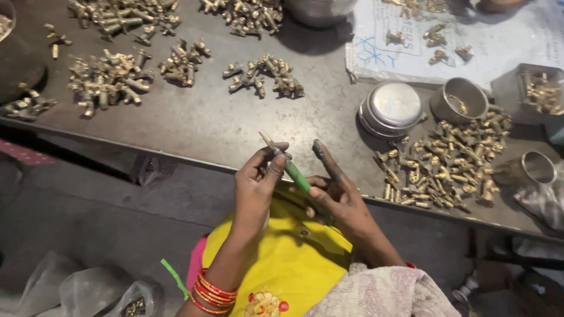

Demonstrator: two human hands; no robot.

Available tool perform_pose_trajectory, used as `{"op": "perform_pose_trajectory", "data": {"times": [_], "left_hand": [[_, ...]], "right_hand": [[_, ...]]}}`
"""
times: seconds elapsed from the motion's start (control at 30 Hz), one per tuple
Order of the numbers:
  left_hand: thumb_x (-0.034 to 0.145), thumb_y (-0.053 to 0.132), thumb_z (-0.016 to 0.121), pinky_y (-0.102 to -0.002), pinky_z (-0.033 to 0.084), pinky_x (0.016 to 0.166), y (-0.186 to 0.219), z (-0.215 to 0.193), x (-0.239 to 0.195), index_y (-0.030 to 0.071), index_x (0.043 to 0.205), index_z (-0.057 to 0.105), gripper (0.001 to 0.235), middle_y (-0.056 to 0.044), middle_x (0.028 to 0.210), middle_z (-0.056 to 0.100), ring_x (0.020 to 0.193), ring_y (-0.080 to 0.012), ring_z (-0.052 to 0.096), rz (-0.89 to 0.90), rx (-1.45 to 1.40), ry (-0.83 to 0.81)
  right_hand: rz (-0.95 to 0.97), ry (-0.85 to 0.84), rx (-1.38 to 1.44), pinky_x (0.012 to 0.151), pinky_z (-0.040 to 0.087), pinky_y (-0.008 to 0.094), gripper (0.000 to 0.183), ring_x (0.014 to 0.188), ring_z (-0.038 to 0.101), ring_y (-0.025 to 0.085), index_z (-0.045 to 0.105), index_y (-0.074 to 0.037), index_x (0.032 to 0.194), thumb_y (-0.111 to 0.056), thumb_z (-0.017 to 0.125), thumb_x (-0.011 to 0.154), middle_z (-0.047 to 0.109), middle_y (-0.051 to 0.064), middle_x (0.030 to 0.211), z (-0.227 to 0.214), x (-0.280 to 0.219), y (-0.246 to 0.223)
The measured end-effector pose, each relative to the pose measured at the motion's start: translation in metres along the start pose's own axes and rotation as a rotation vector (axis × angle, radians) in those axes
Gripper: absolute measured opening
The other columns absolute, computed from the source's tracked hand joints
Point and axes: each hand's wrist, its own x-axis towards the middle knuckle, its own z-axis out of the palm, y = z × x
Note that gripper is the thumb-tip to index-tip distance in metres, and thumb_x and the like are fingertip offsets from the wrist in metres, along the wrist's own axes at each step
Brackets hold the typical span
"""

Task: Cleaning and finishing small brass metal faucet components using a hand scraping tool.

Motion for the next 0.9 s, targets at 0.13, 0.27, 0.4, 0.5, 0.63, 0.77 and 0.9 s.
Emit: {"op": "perform_pose_trajectory", "data": {"times": [0.13,0.27,0.4,0.5,0.63,0.77,0.9], "left_hand": [[0.097,0.016,0.071,-0.022,0.052,0.083,0.010,0.009,-0.001,-0.002,0.121,0.070,0.030,-0.004,0.101,0.073,0.093,-0.0093,0.066,0.003,-0.032,-0.021],[0.096,0.016,0.071,-0.025,0.055,0.077,0.017,0.022,-0.008,-0.001,0.116,0.066,0.027,-0.006,0.097,0.073,0.084,-0.0114,0.067,-0.107,-0.131,-0.108],[0.095,0.018,0.071,-0.022,0.049,0.063,0.010,0.025,-0.023,0.001,0.112,0.066,0.024,-0.004,0.087,0.070,0.068,-0.0070,0.060,-0.303,-0.092,-0.216],[0.095,0.020,0.071,-0.019,0.037,0.052,0.009,0.028,-0.027,0.002,0.109,0.066,0.023,-0.001,0.080,0.066,0.060,-0.0039,0.052,-0.373,-0.063,-0.267],[0.096,0.020,0.070,-0.019,0.035,0.051,0.021,0.035,-0.030,0.002,0.106,0.065,0.022,-0.002,0.078,0.067,0.058,-0.0033,0.050,-0.406,-0.098,-0.287],[0.095,0.021,0.069,-0.019,0.035,0.050,0.025,0.035,-0.031,0.002,0.103,0.064,0.021,-0.003,0.078,0.069,0.058,-0.0033,0.051,-0.427,-0.120,-0.273],[0.094,0.021,0.068,-0.016,0.032,0.048,0.029,0.036,-0.032,0.002,0.105,0.066,0.022,-0.001,0.077,0.066,0.057,-0.0006,0.047,-0.475,-0.199,-0.250]], "right_hand": [[0.011,-0.148,0.274,0.063,0.049,0.030,0.094,0.087,0.061,0.026,0.012,-0.031,0.178,-0.009,0.066,0.104,0.065,0.024,0.130,-0.001,-0.002,0.007],[-0.192,-0.239,0.312,0.116,0.041,0.039,0.099,0.142,0.045,0.024,0.008,-0.022,0.170,-0.004,0.069,0.094,0.034,0.013,0.163,0.008,0.006,-0.016],[-0.436,-0.159,-0.253,0.127,0.036,0.042,0.101,0.156,0.036,0.030,-0.003,-0.023,0.170,-0.007,0.065,0.097,0.017,0.014,0.176,-0.001,0.021,-0.016],[-0.588,-0.011,-0.602,0.123,0.041,0.044,0.105,0.158,0.038,0.032,0.001,-0.023,0.171,-0.011,0.068,0.091,0.018,0.015,0.179,0.004,0.024,-0.024],[-0.761,0.054,-0.831,0.125,0.038,0.046,0.112,0.165,0.018,0.039,0.004,-0.025,0.170,-0.013,0.074,0.084,0.011,0.018,0.177,0.005,0.027,-0.023],[-0.861,0.141,-1.010,0.130,0.028,0.050,0.115,0.161,0.020,0.042,0.007,-0.024,0.169,-0.018,0.083,0.083,0.010,0.018,0.174,0.007,0.023,-0.018],[-0.737,0.157,-1.005,0.133,0.025,0.051,0.111,0.165,0.021,0.043,0.005,-0.021,0.172,-0.010,0.075,0.086,0.011,0.020,0.178,-0.001,0.020,-0.011]]}}
